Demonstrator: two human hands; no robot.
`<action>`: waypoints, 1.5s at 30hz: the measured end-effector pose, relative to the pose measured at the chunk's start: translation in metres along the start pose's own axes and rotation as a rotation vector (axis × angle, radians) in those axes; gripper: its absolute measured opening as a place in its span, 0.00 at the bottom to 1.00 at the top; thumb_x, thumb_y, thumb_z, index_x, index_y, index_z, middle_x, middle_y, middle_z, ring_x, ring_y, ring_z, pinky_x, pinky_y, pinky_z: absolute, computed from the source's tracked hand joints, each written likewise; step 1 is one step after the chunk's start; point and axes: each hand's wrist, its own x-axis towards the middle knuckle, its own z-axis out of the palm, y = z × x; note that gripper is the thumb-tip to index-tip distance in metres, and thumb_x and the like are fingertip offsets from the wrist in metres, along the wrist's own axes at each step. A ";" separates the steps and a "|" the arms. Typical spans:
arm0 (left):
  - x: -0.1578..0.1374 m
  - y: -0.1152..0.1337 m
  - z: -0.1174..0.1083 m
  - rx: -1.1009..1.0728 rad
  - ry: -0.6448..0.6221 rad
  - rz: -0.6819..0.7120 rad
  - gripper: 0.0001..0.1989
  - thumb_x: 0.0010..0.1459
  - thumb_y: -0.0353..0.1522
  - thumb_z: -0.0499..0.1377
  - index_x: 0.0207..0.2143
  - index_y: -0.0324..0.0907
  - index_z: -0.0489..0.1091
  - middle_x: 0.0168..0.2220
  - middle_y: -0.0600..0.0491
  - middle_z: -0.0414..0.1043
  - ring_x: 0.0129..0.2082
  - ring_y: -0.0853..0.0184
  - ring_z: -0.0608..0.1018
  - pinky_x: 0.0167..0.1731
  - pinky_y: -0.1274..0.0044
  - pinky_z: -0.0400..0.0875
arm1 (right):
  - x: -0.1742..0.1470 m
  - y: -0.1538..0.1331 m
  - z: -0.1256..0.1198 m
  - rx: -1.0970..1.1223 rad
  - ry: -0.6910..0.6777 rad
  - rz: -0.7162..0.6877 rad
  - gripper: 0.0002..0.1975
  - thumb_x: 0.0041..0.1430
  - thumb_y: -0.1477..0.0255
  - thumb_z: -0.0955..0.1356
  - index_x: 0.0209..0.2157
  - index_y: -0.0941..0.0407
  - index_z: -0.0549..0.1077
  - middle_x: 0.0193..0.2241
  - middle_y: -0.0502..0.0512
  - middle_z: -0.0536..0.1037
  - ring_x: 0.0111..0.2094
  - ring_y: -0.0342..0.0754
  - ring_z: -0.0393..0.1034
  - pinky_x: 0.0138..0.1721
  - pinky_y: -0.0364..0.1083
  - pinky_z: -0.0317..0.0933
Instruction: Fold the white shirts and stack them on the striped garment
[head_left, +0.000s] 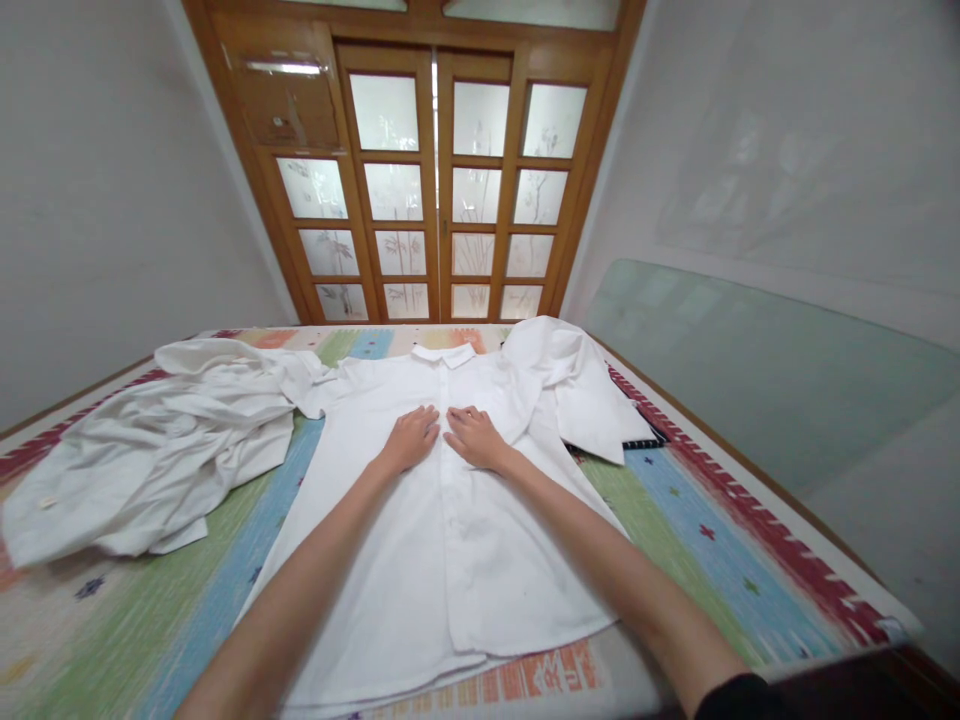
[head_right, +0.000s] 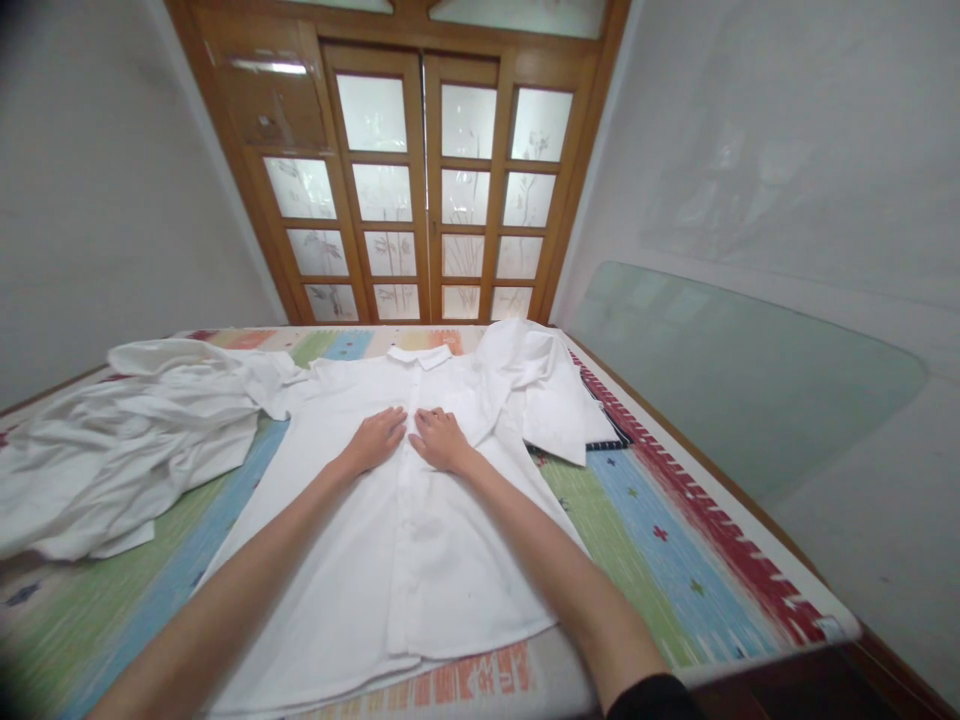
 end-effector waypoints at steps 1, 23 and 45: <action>-0.007 -0.001 -0.001 0.004 -0.036 0.021 0.22 0.64 0.35 0.47 0.59 0.41 0.65 0.63 0.45 0.62 0.64 0.59 0.62 0.61 0.63 0.56 | -0.009 0.000 0.000 -0.002 -0.016 -0.029 0.23 0.67 0.66 0.60 0.59 0.59 0.65 0.61 0.65 0.65 0.59 0.58 0.59 0.56 0.56 0.57; -0.056 0.045 -0.012 -0.787 0.116 -0.204 0.23 0.50 0.31 0.60 0.50 0.42 0.62 0.43 0.48 0.78 0.37 0.66 0.79 0.39 0.74 0.72 | -0.033 -0.037 -0.033 0.723 0.130 0.410 0.10 0.50 0.65 0.72 0.25 0.57 0.73 0.22 0.49 0.75 0.25 0.41 0.67 0.29 0.40 0.58; -0.035 0.043 -0.036 -0.550 -0.118 -0.215 0.03 0.46 0.31 0.61 0.23 0.42 0.72 0.22 0.55 0.74 0.24 0.69 0.74 0.25 0.81 0.66 | -0.036 -0.021 -0.022 0.948 0.047 0.437 0.07 0.47 0.75 0.64 0.19 0.57 0.70 0.13 0.44 0.68 0.17 0.39 0.60 0.22 0.38 0.55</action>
